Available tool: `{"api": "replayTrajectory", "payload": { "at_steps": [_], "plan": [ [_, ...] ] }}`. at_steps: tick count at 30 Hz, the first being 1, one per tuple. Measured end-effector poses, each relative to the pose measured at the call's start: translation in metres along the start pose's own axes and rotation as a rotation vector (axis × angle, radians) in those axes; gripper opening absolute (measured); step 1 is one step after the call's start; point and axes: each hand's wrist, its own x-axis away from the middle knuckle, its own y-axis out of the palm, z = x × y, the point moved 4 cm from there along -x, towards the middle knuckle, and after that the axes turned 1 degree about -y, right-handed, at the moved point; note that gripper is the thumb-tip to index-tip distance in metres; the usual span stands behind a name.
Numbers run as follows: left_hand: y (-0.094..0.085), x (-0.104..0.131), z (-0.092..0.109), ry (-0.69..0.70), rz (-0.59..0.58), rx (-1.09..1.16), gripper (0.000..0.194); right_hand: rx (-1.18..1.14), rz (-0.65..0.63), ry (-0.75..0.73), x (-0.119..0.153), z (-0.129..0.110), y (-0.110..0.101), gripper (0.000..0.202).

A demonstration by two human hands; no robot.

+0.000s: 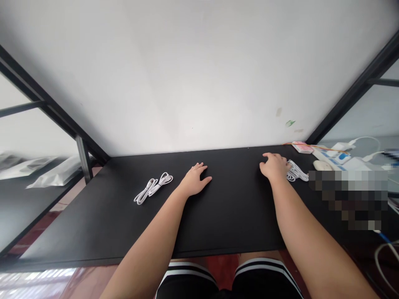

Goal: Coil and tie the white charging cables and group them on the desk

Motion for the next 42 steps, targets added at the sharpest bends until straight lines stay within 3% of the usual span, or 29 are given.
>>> {"api": "replayTrajectory", "payload": {
  "at_steps": [4,13,24,33,37,42],
  "plan": [
    [0.001,0.000,0.000,0.001,0.001,0.002,0.063,-0.001,-0.022,-0.004,-0.003,0.005,0.001,0.045],
    [0.001,0.000,0.000,0.008,-0.006,0.013,0.065,-0.090,0.072,-0.008,-0.005,0.008,-0.003,0.050],
    [-0.001,0.001,0.001,0.001,0.000,0.045,0.063,0.020,-0.058,0.062,-0.014,0.025,-0.005,0.055],
    [0.000,0.000,0.002,-0.004,-0.003,0.032,0.063,-0.206,0.226,0.021,-0.012,0.031,-0.013,0.042],
    [0.000,0.000,0.002,0.001,-0.003,0.031,0.063,-0.308,0.377,-0.066,-0.012,0.028,-0.021,0.040],
    [0.000,-0.001,-0.001,0.001,0.000,0.022,0.064,-0.415,0.578,-0.238,-0.004,0.008,-0.046,0.035]
  ]
}}
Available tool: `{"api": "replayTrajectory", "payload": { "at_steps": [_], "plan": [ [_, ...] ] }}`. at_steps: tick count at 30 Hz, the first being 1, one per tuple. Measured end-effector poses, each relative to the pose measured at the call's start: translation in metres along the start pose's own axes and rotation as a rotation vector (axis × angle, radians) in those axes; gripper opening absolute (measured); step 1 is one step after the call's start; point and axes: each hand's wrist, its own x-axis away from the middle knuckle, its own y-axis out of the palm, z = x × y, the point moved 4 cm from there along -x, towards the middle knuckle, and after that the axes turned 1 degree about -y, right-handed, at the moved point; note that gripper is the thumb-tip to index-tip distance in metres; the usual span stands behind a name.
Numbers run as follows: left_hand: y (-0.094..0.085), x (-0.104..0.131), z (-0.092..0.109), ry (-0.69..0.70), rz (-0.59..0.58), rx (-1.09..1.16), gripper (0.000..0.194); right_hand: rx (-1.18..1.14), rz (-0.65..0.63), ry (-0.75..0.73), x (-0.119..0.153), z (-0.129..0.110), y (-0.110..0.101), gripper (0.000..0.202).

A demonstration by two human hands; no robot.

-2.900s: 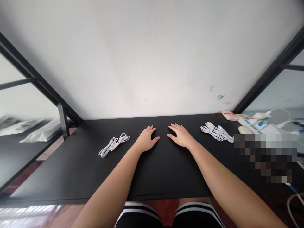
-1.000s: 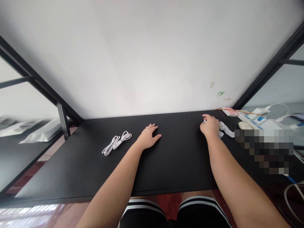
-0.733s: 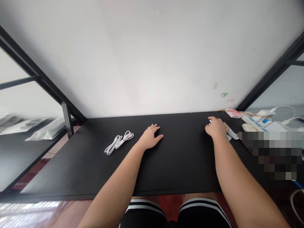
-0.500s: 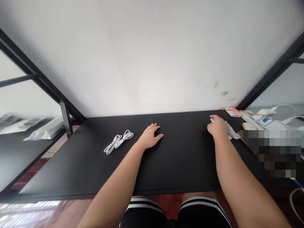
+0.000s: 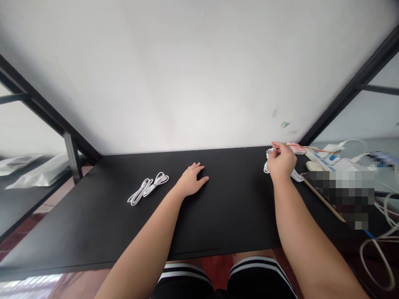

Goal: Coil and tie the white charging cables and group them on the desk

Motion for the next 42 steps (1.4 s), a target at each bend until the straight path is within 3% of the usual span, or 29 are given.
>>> {"api": "replayTrajectory", "payload": {
  "at_steps": [4,11,15,19,24,31,36,42],
  "plan": [
    [0.001,0.000,0.000,0.003,0.004,0.006,0.064,-0.173,0.086,-0.010,-0.001,-0.018,-0.003,0.030],
    [0.000,0.001,0.010,0.011,0.084,0.098,0.054,-0.887,-0.005,0.389,0.019,-0.037,0.032,0.028],
    [0.003,0.005,0.024,0.061,0.124,0.277,0.058,-1.265,-0.257,0.654,0.044,-0.068,0.051,0.036],
    [0.013,0.006,0.037,0.144,0.073,0.546,0.057,-1.338,-0.481,0.760,0.066,-0.093,0.057,0.038],
    [0.023,-0.002,0.033,0.094,0.008,0.716,0.038,-1.222,-0.686,0.621,0.079,-0.105,0.060,0.041],
    [0.022,-0.009,0.021,-0.113,0.048,1.021,0.037,-0.919,-0.783,0.338,0.082,-0.103,0.067,0.045],
    [0.018,-0.007,0.022,-0.084,0.064,1.114,0.052,-0.844,-0.975,0.174,0.089,-0.111,0.064,0.037],
    [0.023,-0.007,0.025,-0.062,-0.045,1.120,0.046,-0.788,-1.022,0.048,0.091,-0.118,0.058,0.028]
  ]
}}
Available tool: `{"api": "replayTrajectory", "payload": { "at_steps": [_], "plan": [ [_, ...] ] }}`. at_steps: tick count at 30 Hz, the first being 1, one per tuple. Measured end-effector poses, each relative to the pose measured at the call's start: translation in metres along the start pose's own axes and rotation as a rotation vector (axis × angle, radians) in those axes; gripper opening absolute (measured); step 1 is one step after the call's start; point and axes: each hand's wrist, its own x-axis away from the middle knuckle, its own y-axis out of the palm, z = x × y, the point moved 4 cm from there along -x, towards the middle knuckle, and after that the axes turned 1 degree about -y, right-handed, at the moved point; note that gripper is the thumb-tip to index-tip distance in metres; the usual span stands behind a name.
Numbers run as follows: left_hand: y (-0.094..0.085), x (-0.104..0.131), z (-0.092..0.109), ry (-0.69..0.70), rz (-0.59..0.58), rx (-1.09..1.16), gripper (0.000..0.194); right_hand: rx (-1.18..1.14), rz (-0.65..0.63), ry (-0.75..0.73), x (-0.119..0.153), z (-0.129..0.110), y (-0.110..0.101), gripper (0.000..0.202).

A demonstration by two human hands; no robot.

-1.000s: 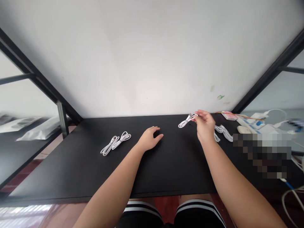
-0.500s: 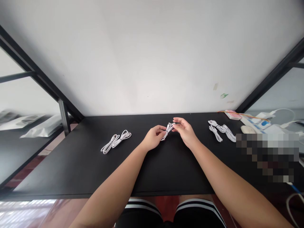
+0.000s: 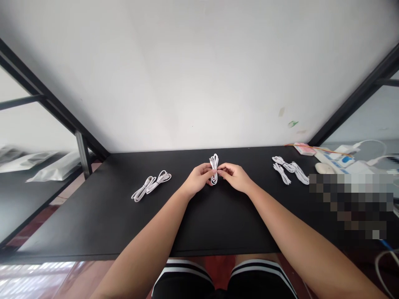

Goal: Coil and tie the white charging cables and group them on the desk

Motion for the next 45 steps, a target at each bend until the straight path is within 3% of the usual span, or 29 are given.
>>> {"api": "replayTrajectory", "payload": {
  "at_steps": [7,14,19,24,33,39,45],
  "plan": [
    [0.001,0.000,-0.003,0.002,0.027,-0.062,0.048,0.051,-0.012,-0.079,0.002,-0.015,0.004,0.024],
    [-0.004,-0.003,-0.004,0.075,0.050,-0.101,0.040,-0.138,0.049,0.053,-0.003,0.006,0.003,0.030],
    [-0.006,-0.002,-0.002,0.091,0.062,-0.154,0.039,-0.230,-0.008,0.081,-0.005,0.011,0.004,0.028],
    [-0.007,0.000,-0.001,0.074,0.052,-0.181,0.040,-0.157,0.022,0.028,-0.004,0.008,0.001,0.030],
    [-0.007,0.000,-0.002,0.074,0.042,-0.218,0.040,0.077,0.222,-0.124,-0.001,-0.006,-0.008,0.019],
    [-0.005,0.004,0.002,0.096,0.004,-0.261,0.040,0.048,0.099,0.001,-0.001,-0.002,-0.005,0.020],
    [-0.003,0.007,0.005,0.102,-0.013,-0.302,0.036,0.056,0.055,-0.002,-0.001,-0.004,-0.007,0.013]
  ]
}}
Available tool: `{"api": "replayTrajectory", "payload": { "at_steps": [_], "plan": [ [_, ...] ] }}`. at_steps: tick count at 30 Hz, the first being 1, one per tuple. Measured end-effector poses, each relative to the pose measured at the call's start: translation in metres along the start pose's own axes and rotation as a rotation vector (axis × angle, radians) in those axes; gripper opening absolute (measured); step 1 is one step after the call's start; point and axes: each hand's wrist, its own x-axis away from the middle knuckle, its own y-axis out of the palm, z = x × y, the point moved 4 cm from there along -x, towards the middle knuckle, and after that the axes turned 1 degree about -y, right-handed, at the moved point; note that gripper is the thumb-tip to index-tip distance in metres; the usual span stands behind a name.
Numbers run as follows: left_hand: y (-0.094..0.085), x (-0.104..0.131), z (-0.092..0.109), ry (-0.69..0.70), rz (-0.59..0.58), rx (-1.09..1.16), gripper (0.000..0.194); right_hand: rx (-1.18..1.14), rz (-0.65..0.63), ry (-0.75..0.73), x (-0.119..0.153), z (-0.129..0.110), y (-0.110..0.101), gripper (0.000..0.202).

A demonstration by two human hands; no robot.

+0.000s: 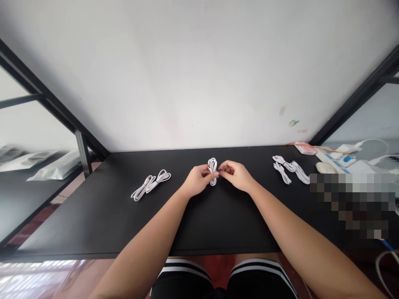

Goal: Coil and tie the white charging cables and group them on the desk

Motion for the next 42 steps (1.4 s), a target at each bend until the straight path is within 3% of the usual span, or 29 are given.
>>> {"api": "replayTrajectory", "payload": {
  "at_steps": [10,17,22,26,30,35,42],
  "plan": [
    [0.001,0.002,0.006,-0.005,0.003,-0.051,0.036,0.000,-0.042,-0.031,0.003,-0.004,0.001,0.006],
    [-0.002,0.004,0.009,0.065,-0.004,-0.086,0.036,-0.287,-0.194,0.177,0.001,0.005,0.006,0.014],
    [-0.002,0.005,0.011,0.121,0.023,-0.190,0.035,-0.301,-0.171,0.199,0.001,0.001,0.003,0.031],
    [-0.003,0.004,0.007,0.116,0.053,-0.251,0.034,-0.259,-0.165,0.200,0.001,0.001,0.002,0.033],
    [-0.005,0.003,0.006,0.112,0.071,-0.272,0.033,-0.168,-0.154,0.150,0.000,0.002,-0.001,0.032],
    [-0.007,0.002,0.006,0.083,0.095,-0.242,0.032,0.009,-0.032,-0.033,0.001,-0.006,-0.005,0.022],
    [-0.007,0.001,0.007,0.021,0.115,-0.114,0.035,0.060,0.059,-0.157,0.004,-0.016,-0.008,0.019]
  ]
}}
